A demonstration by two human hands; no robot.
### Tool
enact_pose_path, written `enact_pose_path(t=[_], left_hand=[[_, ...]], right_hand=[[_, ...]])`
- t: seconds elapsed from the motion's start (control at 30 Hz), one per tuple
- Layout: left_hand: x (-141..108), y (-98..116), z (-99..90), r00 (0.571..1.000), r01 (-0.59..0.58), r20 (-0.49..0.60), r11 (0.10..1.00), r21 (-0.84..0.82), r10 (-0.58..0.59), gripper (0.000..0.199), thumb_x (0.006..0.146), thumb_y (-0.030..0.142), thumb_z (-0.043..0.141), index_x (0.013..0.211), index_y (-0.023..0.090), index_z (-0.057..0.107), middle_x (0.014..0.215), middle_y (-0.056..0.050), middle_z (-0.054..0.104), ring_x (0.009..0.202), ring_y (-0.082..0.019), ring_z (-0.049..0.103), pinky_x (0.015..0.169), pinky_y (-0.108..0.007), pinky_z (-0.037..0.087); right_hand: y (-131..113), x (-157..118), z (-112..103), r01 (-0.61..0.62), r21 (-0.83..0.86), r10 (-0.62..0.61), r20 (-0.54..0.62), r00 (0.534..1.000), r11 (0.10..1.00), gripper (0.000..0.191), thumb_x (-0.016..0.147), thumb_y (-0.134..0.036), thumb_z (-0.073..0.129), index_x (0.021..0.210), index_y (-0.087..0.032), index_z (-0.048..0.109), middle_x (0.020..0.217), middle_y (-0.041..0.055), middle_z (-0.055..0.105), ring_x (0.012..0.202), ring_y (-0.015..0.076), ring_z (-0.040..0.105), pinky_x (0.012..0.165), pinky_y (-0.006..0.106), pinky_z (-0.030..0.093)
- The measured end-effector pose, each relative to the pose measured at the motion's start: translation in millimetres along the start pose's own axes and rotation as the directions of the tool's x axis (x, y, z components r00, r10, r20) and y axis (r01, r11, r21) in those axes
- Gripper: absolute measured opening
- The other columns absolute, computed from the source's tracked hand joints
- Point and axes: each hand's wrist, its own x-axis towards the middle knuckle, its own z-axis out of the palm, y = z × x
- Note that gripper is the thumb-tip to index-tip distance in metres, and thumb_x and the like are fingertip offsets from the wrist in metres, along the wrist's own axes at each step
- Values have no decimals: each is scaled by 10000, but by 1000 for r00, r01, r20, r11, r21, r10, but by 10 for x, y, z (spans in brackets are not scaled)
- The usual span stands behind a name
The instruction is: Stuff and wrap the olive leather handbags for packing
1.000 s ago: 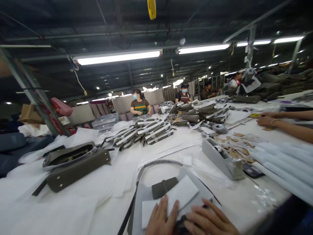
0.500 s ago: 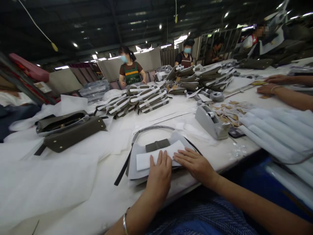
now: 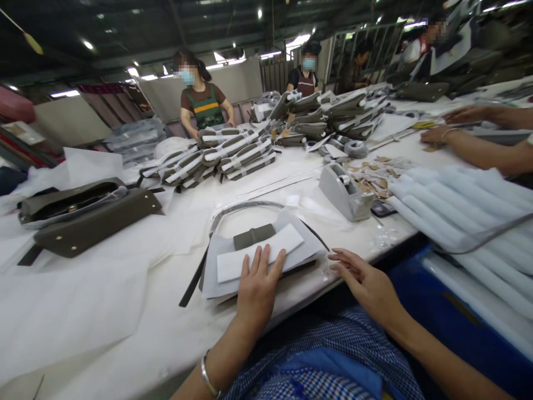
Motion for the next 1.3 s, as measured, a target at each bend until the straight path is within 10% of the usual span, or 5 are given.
enact_pose_path(t=[0.43,0.8,1.0,1.17,1.3], left_hand=[[-176,-72,47,985,3,-174,1000,0,-3,616,941,100,469,1512,293,341,1546,-90,394,1409,-294,396,1107,-483,413],[-254,-272,-10,972,99,-212,995,-12,-99,726,958,266,535,1569,197,151,1556,-151,360,1436,-332,337,1133,-517,357],[-240,-485,34,954,110,-276,993,-38,-117,663,978,228,482,1566,235,175,1531,-114,418,1412,-292,390,1113,-457,393],[-231,-612,-32,957,125,-255,990,-71,-139,682,945,107,423,1565,257,182,1546,-82,397,1409,-267,399,1118,-448,406],[-219,-590,-45,960,126,-242,989,-75,-141,711,929,103,446,1565,272,176,1541,-74,407,1407,-276,402,1113,-458,415]], right_hand=[[-432,243,267,-290,315,178,340,923,904,502,784,-489,698,1177,-182,647,1107,89,722,1047,293,652,929,447,531],[-1020,301,734,-393,785,170,355,919,480,487,725,-367,790,1137,-185,606,1129,97,697,1064,284,660,900,448,581],[-938,390,788,-337,742,52,379,924,579,563,773,-430,769,1241,-216,540,1174,83,678,1090,241,650,905,424,583],[-360,784,444,189,254,-260,288,922,949,304,909,-440,615,1106,-212,657,1086,89,722,1022,243,687,976,459,531],[10,1104,300,543,-300,-493,230,839,785,376,868,-375,686,1207,-214,657,1260,122,663,1191,288,594,1038,482,473]])
